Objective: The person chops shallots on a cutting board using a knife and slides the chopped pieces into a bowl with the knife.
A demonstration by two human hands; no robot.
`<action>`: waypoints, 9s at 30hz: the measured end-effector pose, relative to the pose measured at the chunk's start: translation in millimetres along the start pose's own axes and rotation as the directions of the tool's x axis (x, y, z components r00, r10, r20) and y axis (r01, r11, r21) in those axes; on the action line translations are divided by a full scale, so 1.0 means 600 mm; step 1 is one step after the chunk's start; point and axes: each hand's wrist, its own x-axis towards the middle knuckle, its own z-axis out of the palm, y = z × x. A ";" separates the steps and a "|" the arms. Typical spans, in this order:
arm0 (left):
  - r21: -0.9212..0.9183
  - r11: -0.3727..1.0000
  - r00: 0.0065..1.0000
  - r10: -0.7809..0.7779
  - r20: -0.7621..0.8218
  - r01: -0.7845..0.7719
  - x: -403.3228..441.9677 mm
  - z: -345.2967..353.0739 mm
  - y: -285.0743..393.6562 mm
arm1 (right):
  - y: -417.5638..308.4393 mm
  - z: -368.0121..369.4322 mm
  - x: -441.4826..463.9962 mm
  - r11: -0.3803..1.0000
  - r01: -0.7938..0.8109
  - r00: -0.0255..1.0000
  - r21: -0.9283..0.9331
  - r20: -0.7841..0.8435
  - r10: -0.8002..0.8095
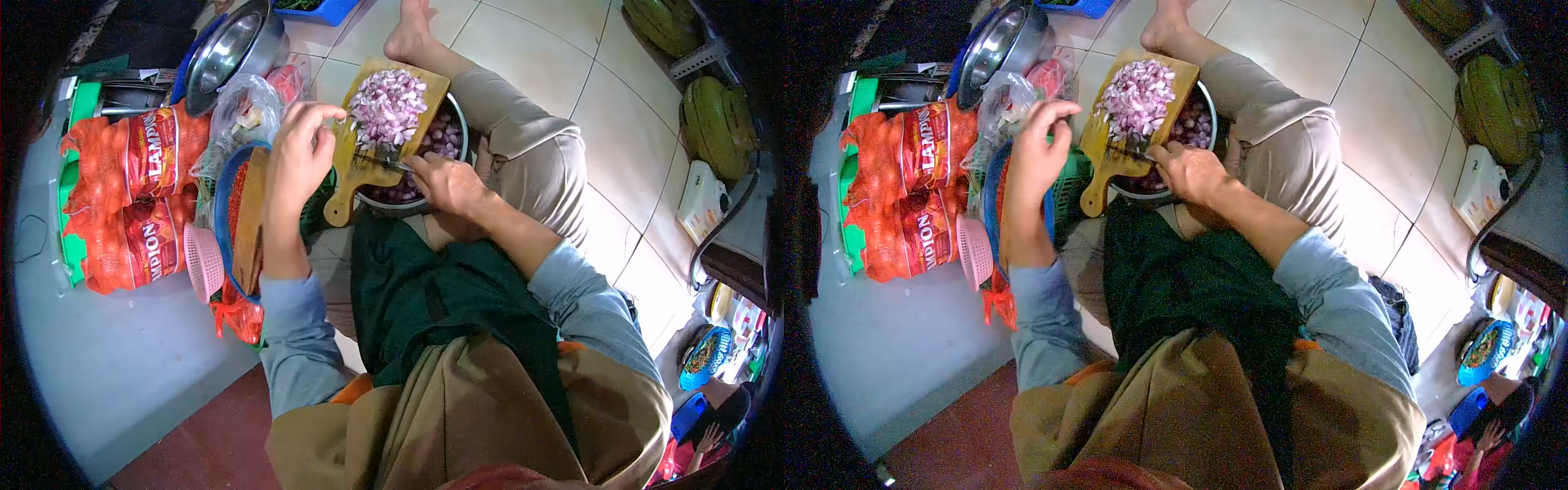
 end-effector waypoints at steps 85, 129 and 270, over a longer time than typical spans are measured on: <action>0.050 0.958 0.894 -0.242 -0.377 0.281 -0.160 0.209 -0.164 | -0.040 0.009 0.025 0.950 -0.102 0.994 0.294 0.004 0.106; -0.217 0.855 0.832 -0.513 -0.212 0.472 -0.144 0.202 -0.170 | -0.044 0.064 0.044 0.985 -0.095 0.977 -0.141 0.176 0.119; -0.326 0.871 0.829 -0.466 -0.309 0.367 -0.154 0.223 -0.174 | -0.033 0.119 0.153 0.999 -0.027 0.991 0.018 0.134 0.025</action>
